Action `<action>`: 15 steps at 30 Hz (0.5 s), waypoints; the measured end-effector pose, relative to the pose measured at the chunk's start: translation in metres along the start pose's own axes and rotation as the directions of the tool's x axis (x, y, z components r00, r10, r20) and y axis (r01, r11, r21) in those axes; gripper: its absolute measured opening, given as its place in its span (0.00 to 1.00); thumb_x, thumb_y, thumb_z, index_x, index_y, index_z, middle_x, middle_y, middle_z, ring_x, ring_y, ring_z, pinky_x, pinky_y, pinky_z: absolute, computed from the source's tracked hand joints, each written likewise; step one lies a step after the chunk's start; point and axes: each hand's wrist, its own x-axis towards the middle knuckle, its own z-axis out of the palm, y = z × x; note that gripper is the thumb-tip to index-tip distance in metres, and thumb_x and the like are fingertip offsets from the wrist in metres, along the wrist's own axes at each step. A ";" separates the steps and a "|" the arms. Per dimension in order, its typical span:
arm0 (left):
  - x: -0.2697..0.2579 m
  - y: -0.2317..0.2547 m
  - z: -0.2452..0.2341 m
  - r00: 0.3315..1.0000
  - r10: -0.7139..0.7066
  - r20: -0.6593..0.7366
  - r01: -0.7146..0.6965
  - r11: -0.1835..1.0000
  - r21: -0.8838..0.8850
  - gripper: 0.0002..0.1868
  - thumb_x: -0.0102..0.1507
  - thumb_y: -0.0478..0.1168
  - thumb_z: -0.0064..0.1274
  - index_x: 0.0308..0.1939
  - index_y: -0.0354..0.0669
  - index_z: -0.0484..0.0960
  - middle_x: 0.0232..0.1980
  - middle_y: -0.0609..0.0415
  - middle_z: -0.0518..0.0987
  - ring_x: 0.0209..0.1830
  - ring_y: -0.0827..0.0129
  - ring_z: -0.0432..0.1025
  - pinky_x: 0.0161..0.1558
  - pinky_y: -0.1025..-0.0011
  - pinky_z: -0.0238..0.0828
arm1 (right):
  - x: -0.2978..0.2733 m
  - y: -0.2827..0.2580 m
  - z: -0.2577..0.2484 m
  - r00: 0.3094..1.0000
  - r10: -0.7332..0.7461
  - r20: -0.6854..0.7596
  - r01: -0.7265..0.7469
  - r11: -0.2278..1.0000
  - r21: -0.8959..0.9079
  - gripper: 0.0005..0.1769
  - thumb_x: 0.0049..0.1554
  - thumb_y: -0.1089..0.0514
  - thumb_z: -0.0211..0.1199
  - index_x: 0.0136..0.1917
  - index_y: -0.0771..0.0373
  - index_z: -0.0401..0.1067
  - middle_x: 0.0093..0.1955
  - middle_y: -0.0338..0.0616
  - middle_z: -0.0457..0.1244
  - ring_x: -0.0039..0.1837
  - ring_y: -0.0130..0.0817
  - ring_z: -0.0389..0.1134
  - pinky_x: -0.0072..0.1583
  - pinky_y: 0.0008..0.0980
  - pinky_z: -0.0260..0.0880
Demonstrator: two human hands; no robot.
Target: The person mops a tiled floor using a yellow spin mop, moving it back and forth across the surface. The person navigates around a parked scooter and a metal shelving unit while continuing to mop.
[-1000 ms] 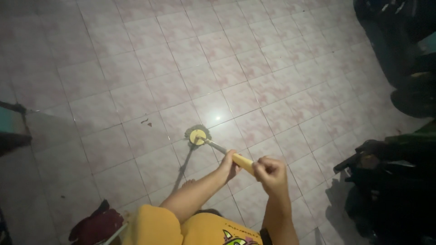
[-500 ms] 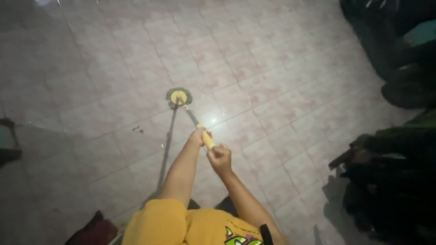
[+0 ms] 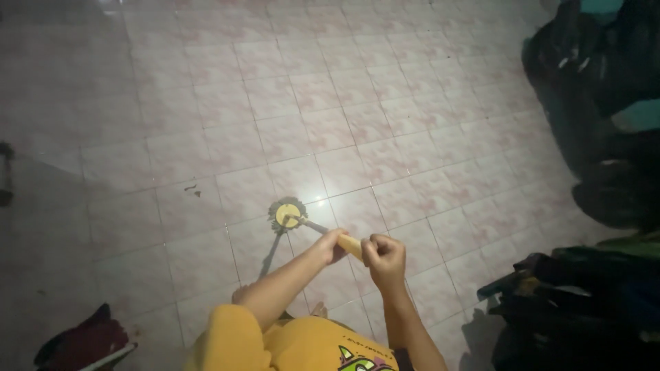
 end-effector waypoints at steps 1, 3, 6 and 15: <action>0.005 0.004 0.004 0.999 0.037 -0.031 -0.035 0.998 0.048 0.07 0.64 0.37 0.50 0.41 0.38 0.71 0.39 0.49 0.76 0.38 0.60 0.75 0.44 0.61 0.78 | 0.005 0.006 -0.001 1.000 -0.023 -0.010 0.023 0.999 0.030 0.23 0.56 0.65 0.61 0.23 0.63 0.57 0.23 0.33 0.54 0.28 0.19 0.52 0.32 0.26 0.50; 0.019 0.012 0.010 0.990 0.114 -0.087 -0.102 0.986 0.135 0.07 0.63 0.38 0.50 0.41 0.38 0.71 0.38 0.49 0.76 0.37 0.59 0.75 0.43 0.60 0.78 | 0.013 0.024 -0.007 0.997 -0.067 -0.023 0.069 0.994 0.085 0.23 0.57 0.65 0.61 0.24 0.63 0.57 0.24 0.34 0.54 0.29 0.18 0.52 0.32 0.26 0.50; 0.039 0.011 0.004 0.975 0.151 -0.162 -0.158 0.987 -0.033 0.09 0.62 0.38 0.53 0.42 0.38 0.72 0.36 0.49 0.76 0.35 0.59 0.75 0.40 0.61 0.78 | 0.006 0.072 -0.007 0.983 -0.158 -0.093 0.163 0.986 0.044 0.21 0.57 0.65 0.61 0.25 0.63 0.58 0.24 0.33 0.54 0.28 0.19 0.55 0.32 0.25 0.52; 0.047 0.037 -0.025 0.899 0.311 -0.307 -0.275 0.949 0.154 0.14 0.64 0.41 0.53 0.47 0.35 0.71 0.34 0.44 0.75 0.30 0.56 0.72 0.36 0.58 0.75 | -0.017 0.211 0.028 0.903 -0.427 -0.056 0.410 0.892 -0.190 0.15 0.50 0.68 0.64 0.27 0.67 0.61 0.27 0.46 0.53 0.34 0.36 0.53 0.38 0.39 0.53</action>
